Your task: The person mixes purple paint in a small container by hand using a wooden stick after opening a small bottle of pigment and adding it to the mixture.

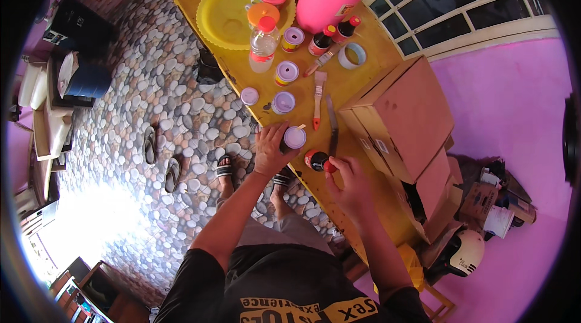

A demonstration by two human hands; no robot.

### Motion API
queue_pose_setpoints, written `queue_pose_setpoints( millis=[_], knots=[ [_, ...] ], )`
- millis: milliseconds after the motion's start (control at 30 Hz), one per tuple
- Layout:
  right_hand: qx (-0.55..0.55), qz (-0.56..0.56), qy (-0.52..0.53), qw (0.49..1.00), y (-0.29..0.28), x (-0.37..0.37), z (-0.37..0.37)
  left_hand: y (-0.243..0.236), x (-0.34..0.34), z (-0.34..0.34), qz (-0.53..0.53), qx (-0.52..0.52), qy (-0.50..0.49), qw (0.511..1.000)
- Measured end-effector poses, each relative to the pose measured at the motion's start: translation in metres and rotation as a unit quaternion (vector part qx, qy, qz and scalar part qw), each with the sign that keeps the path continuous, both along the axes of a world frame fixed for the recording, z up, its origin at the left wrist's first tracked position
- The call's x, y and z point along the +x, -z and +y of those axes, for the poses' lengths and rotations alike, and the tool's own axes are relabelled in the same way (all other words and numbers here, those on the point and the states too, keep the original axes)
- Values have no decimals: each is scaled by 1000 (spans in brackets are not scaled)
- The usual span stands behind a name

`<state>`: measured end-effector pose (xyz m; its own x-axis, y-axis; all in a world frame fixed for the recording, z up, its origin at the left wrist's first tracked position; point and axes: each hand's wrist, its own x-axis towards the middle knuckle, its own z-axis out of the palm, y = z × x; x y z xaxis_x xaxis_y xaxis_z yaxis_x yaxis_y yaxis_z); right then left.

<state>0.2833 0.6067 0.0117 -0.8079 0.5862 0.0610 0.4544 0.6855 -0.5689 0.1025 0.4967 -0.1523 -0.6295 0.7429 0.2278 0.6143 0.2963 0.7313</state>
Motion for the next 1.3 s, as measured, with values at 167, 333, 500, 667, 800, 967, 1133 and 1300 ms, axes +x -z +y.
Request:
queue_pose_setpoints(
  millis=[167,333,500,667,800,967,1133,1300],
  knots=[
    [9,-14,-10,1000,6,-3,-1,0,1,-1,-41,-9,4,999],
    [21,-20,-14,999,10,-2,-3,-2,1,0,-36,2,-1,999],
    [38,5,-1,999,-2,-8,-4,-8,0,1,-30,1,0,1000],
    [53,9,40,998,-20,-24,-2,-22,-3,-4,-44,38,5,998],
    [90,-22,-6,996,-36,-56,3,-61,-7,-13,-61,92,29,993],
    [84,46,-53,994,-68,-84,2,-133,-15,-32,-121,107,65,985],
    [33,77,-70,994,-109,-97,-12,-185,-28,-55,-108,117,83,984],
    [104,70,-155,980,-150,-100,-33,-219,-40,-78,-108,114,81,984]
  ],
)
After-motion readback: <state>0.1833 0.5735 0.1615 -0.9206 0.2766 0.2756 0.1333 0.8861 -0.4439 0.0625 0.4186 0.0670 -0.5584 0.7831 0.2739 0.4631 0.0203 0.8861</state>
